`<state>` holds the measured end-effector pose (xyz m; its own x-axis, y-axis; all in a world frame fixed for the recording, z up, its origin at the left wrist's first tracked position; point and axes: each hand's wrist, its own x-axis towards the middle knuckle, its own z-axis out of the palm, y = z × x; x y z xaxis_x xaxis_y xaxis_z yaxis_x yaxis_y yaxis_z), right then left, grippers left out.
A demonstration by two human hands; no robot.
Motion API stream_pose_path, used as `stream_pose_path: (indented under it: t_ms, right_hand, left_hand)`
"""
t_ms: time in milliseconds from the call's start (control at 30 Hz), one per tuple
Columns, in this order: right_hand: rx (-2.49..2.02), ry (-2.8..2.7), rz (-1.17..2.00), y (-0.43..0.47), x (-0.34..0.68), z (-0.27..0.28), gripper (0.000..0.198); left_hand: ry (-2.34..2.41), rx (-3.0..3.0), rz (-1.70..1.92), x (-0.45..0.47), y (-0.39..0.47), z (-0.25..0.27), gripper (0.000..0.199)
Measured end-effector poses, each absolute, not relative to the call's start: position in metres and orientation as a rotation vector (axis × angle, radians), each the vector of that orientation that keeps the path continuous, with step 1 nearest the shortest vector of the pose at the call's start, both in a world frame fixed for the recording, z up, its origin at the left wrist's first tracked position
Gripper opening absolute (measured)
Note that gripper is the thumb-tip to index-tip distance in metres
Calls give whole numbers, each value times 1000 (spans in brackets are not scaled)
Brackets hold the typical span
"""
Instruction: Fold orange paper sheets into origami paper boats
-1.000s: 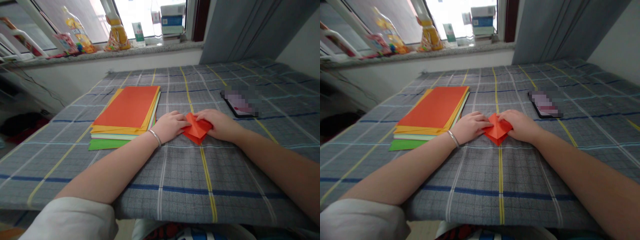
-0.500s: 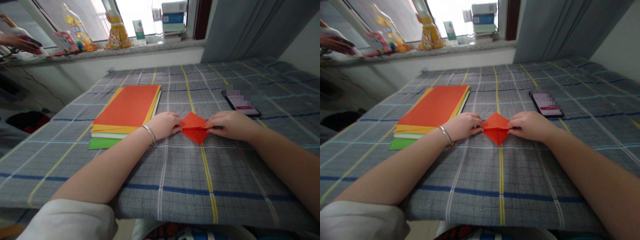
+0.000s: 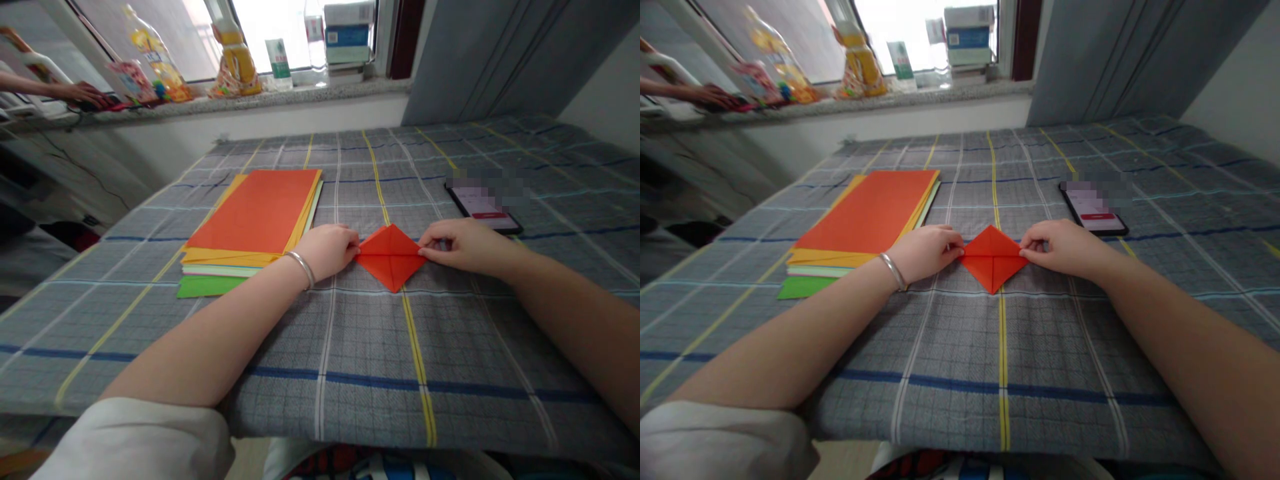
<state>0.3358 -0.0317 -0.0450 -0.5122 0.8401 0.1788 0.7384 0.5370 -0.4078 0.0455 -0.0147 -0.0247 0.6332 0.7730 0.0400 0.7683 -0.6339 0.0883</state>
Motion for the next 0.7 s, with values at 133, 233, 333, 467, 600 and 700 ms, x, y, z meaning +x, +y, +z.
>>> stream_pose_path:
  t_ms: [133,233,333,467,600,700]
  right_hand:
    - [-1357,-2409,392,-34,323,-49,20]
    - [-1454,-2313,427,-33,314,-54,31]
    - [-1509,-2225,443,-30,309,-58,33]
    - [-1567,-2199,370,-27,306,-59,33]
    - [-1652,-2219,299,-24,303,-58,33]
    - [-1713,-2210,256,-23,299,-58,28]
  left_hand:
    - [1276,2700,167,47,-13,-27,18]
    - [1300,2639,266,51,-14,-33,19]
    - [1335,2600,329,56,-15,-39,23]
    - [1384,2607,352,62,-16,-43,30]
    - [1459,2599,346,66,-16,-46,27]
    - [1497,2561,368,68,-17,-47,22]
